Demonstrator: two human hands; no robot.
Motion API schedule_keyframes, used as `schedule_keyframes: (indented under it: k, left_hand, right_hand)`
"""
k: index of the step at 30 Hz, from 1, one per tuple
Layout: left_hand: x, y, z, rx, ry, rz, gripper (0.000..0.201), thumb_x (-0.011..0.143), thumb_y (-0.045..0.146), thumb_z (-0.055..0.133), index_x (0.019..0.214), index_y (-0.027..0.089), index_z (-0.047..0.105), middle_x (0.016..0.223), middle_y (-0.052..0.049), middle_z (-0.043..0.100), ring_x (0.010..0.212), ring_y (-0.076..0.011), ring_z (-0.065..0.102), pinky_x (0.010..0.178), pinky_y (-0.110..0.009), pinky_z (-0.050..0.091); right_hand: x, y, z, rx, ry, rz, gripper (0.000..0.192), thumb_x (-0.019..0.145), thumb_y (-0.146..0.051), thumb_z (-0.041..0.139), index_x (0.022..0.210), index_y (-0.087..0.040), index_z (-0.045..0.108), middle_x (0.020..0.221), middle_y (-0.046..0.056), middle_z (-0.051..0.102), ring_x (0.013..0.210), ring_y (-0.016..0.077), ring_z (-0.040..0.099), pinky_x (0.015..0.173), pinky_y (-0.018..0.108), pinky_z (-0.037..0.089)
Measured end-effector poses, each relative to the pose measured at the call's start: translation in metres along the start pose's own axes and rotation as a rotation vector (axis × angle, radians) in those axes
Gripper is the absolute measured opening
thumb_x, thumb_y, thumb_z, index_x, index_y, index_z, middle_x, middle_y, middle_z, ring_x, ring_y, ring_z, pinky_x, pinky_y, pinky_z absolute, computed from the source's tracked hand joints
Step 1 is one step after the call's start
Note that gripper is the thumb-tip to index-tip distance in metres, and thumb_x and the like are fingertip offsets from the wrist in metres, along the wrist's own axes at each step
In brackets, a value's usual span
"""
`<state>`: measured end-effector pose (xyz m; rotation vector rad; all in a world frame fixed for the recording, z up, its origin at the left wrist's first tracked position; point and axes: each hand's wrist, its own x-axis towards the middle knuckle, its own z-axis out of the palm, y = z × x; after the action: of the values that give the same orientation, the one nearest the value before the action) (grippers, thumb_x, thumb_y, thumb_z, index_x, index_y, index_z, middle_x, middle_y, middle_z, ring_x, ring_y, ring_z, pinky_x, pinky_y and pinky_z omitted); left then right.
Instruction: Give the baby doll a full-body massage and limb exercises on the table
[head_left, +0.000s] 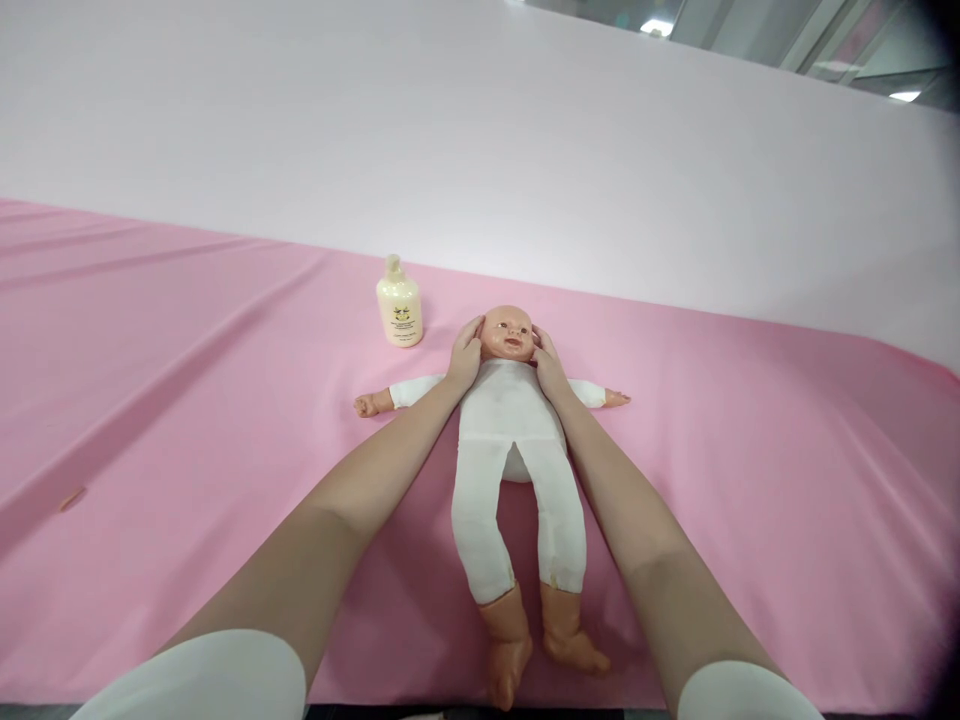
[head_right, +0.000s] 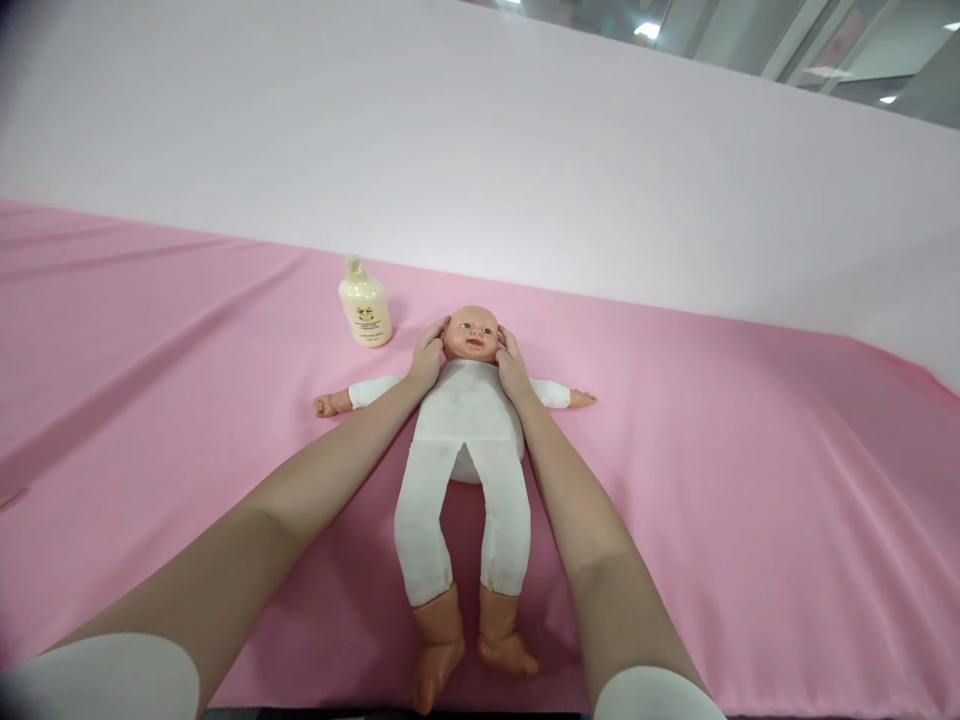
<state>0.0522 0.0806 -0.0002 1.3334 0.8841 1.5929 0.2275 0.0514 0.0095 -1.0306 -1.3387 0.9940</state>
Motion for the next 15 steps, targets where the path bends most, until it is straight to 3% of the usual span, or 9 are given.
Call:
schedule_keyframes:
  k: [8, 11, 15]
  left_hand:
    - [0.001, -0.016, -0.004, 0.229, -0.162, 0.086, 0.086, 0.066, 0.022, 0.06, 0.148, 0.019, 0.036, 0.157, -0.011, 0.031, 0.15, -0.0337, 0.025, 0.125, -0.048, 0.024]
    - [0.005, -0.024, -0.004, 0.27, -0.194, 0.125, 0.093, 0.065, 0.031, 0.068, 0.151, 0.022, 0.031, 0.157, -0.012, 0.027, 0.15, -0.0366, 0.022, 0.124, -0.05, 0.024]
    - [0.009, -0.029, -0.001, 0.275, -0.169, 0.176, 0.107, 0.058, 0.042, 0.079, 0.15, 0.017, 0.03, 0.154, -0.017, 0.028, 0.149, -0.039, 0.024, 0.124, -0.049, 0.024]
  right_hand:
    - [-0.004, -0.006, 0.001, -0.033, -0.062, -0.022, 0.081, 0.069, -0.031, 0.057, 0.145, -0.022, 0.03, 0.152, 0.009, 0.044, 0.141, 0.0272, 0.043, 0.121, 0.048, 0.035]
    - [-0.005, -0.004, 0.001, -0.029, -0.096, -0.068, 0.094, 0.069, -0.041, 0.065, 0.15, -0.018, 0.024, 0.157, 0.014, 0.036, 0.145, 0.0285, 0.038, 0.121, 0.045, 0.033]
    - [-0.007, -0.004, 0.0, -0.06, -0.114, -0.052, 0.11, 0.066, -0.052, 0.074, 0.154, -0.018, 0.017, 0.16, 0.015, 0.031, 0.148, 0.031, 0.033, 0.12, 0.047, 0.035]
